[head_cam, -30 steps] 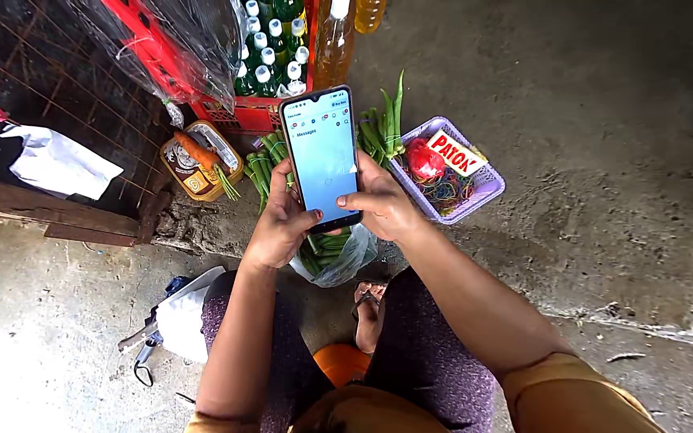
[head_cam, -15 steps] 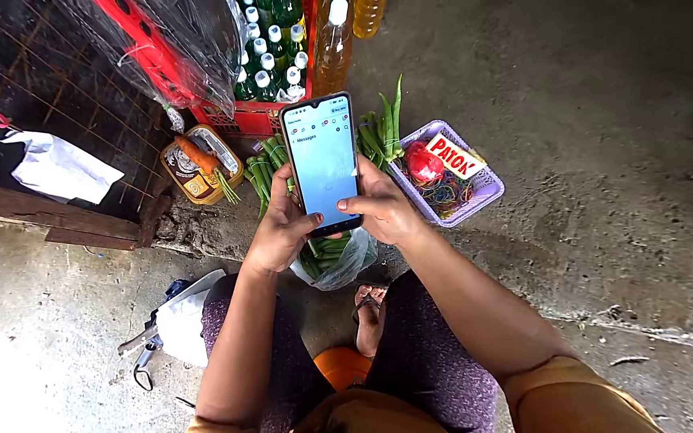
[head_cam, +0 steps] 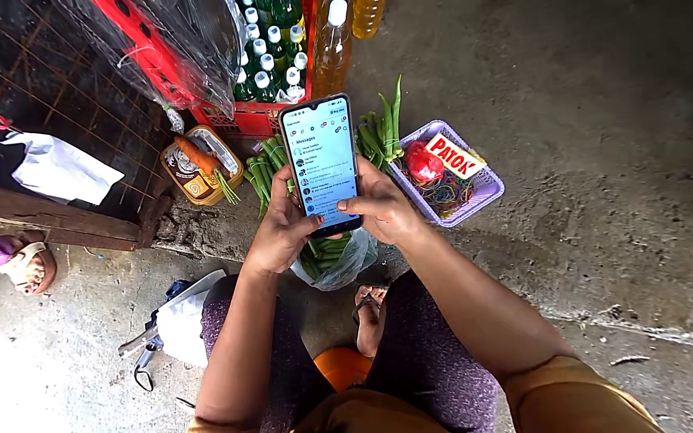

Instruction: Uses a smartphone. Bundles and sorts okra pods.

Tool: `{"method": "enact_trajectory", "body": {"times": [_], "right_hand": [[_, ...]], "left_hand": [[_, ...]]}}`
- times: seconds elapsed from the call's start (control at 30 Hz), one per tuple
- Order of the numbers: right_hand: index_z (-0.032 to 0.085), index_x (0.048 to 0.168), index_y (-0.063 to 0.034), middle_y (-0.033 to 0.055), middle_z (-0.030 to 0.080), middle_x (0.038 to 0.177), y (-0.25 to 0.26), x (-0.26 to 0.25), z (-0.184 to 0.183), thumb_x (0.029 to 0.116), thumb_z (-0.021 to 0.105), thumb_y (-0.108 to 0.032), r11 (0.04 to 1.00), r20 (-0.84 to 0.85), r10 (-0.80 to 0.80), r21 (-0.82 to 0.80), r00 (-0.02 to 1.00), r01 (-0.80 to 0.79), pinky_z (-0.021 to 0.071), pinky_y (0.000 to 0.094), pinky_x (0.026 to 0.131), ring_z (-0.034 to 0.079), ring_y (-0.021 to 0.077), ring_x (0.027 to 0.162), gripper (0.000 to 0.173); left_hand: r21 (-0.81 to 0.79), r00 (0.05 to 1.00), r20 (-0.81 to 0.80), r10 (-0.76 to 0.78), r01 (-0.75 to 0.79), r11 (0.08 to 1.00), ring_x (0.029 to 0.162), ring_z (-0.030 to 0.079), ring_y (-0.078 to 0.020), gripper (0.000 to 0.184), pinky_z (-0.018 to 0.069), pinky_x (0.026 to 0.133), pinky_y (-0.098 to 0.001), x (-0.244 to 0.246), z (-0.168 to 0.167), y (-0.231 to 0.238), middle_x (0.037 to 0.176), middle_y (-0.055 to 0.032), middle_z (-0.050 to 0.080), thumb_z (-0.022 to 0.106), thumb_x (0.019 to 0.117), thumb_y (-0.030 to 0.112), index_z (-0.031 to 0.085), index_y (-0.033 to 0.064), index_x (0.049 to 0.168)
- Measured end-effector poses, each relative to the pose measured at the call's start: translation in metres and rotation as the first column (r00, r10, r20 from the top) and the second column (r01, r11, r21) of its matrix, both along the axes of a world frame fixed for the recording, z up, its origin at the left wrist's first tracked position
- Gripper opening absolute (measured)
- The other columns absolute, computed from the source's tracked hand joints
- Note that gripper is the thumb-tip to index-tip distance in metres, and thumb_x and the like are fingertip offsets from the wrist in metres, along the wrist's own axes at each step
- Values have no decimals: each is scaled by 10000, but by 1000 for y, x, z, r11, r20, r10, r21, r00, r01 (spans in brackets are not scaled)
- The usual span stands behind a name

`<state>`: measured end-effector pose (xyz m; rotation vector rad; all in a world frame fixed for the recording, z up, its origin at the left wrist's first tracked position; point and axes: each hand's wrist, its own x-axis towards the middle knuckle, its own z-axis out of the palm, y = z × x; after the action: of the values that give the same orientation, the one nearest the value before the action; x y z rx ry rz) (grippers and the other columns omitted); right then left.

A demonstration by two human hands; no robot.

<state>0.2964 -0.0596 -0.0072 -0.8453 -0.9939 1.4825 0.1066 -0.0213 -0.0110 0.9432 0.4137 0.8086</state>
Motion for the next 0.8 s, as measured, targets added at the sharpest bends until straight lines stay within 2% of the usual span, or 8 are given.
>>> {"method": "enact_trajectory", "body": {"times": [0.1,0.23,0.37,0.57,0.67,0.8], "right_hand": [[440,1402,-151,83,688,1145,0,0,0,842,537,20,1000,-4,6,5,1000,-6,638,326,669,728,167,896,593],[444,1395,-153,75,686,1155,0,1,0,833,547,27,1000,2,11,13,1000,-11,636,316,690,724,156,913,599],[444,1386,-155,90,691,1132,0,0,2,806,564,26,1000,13,3,-10,1000,-3,635,325,639,731,175,866,619],[411,1441,-164,93,687,1176,-1,-2,5,745,606,90,999,73,-23,-43,997,26,641,342,665,733,195,908,766],[416,1435,-155,104,688,1171,-2,-4,7,756,594,136,997,94,-35,-68,995,42,646,359,659,735,216,911,759],[416,1429,-152,92,692,1151,-1,-3,4,798,568,114,998,100,-38,-46,994,43,642,343,685,733,190,907,702]], "left_hand": [[4,1000,10,-3,3,1000,1005,727,-275,760,644,790,-474,0,-1,0,1285,-86,620,484,844,-162,280,276,1432],[3,1000,3,-7,7,1000,1013,727,-275,778,640,808,-479,0,0,0,1292,-83,623,496,849,-158,270,283,1449],[-3,1000,1,2,-2,1000,1008,726,-264,783,640,809,-468,0,1,-1,1275,-81,629,495,838,-163,273,279,1444],[2,1000,0,-2,2,1000,1001,725,-254,784,638,806,-460,0,1,-1,1275,-73,625,491,833,-157,275,289,1440],[4,1000,-4,-2,2,1000,1003,725,-247,781,638,806,-454,-1,1,-1,1274,-69,628,485,832,-158,279,290,1438],[7,1000,-17,2,-2,1000,1011,724,-256,804,638,813,-462,-1,1,-1,1284,-80,623,485,830,-163,257,281,1460]]}}
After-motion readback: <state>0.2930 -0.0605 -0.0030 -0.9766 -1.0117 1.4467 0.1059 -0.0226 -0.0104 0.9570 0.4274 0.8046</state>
